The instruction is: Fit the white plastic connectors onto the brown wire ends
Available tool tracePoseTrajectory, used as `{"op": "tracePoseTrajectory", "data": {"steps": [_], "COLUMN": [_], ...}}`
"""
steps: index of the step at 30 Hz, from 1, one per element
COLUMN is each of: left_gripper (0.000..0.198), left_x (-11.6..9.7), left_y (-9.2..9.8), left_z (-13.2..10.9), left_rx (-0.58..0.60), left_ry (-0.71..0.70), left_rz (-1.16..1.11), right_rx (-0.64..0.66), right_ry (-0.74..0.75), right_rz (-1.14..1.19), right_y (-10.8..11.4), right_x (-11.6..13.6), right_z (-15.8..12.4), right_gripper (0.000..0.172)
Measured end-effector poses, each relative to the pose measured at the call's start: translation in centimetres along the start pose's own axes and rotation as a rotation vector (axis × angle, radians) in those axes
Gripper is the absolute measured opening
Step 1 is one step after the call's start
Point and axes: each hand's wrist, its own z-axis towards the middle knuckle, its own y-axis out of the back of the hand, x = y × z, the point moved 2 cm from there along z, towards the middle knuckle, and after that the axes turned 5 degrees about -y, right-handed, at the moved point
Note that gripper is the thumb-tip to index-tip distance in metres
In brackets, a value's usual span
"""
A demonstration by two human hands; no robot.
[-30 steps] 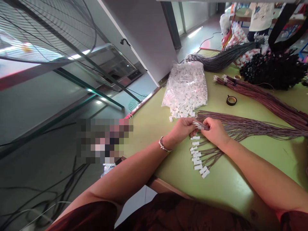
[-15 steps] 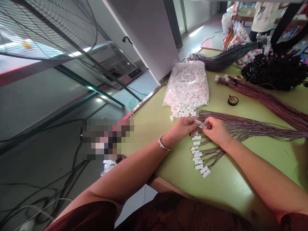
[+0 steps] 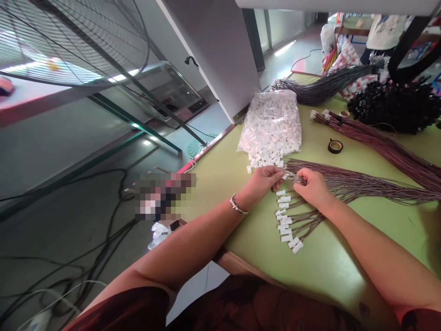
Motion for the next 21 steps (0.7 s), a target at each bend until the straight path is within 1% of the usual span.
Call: {"op": "tracePoseTrajectory", "data": {"steps": [2, 6, 9, 11, 13, 15, 18, 21], "left_gripper": [0.019, 0.023, 0.030, 0.032, 0.032, 0.029, 0.017, 0.010], "left_x": [0.0, 0.1, 0.4, 0.7, 0.8, 0.8, 0.4, 0.1], "left_y": [0.4, 0.7, 0.9, 1.0, 1.1, 1.0, 0.4, -0.3], "left_z": [0.1, 0.2, 0.3, 0.3, 0.3, 0.2, -0.2, -0.4], "left_rx": [-0.006, 0.058, 0.108, 0.149, 0.177, 0.158, 0.099, 0.119], "left_ry": [-0.008, -0.002, -0.010, -0.023, -0.031, -0.055, -0.162, -0.217], "left_rz": [-0.009, -0.049, -0.092, -0.084, -0.033, 0.054, 0.204, 0.265], "right_rx": [-0.021, -0.040, -0.067, -0.082, -0.084, -0.072, -0.027, 0.027], "right_ry": [-0.009, -0.021, -0.020, -0.015, -0.011, -0.004, 0.007, 0.005], "right_rz": [0.027, 0.053, 0.046, 0.039, 0.027, 0.008, -0.008, 0.010], "right_y": [0.0, 0.1, 0.1, 0.2, 0.1, 0.0, -0.1, -0.1], "right_x": [0.0, 0.2, 0.3, 0.4, 0.4, 0.3, 0.1, -0.2], "right_z": [0.1, 0.2, 0.1, 0.1, 0.0, 0.0, 0.0, 0.1], "right_gripper": [0.004, 0.003, 0.004, 0.004, 0.004, 0.004, 0.005, 0.007]}}
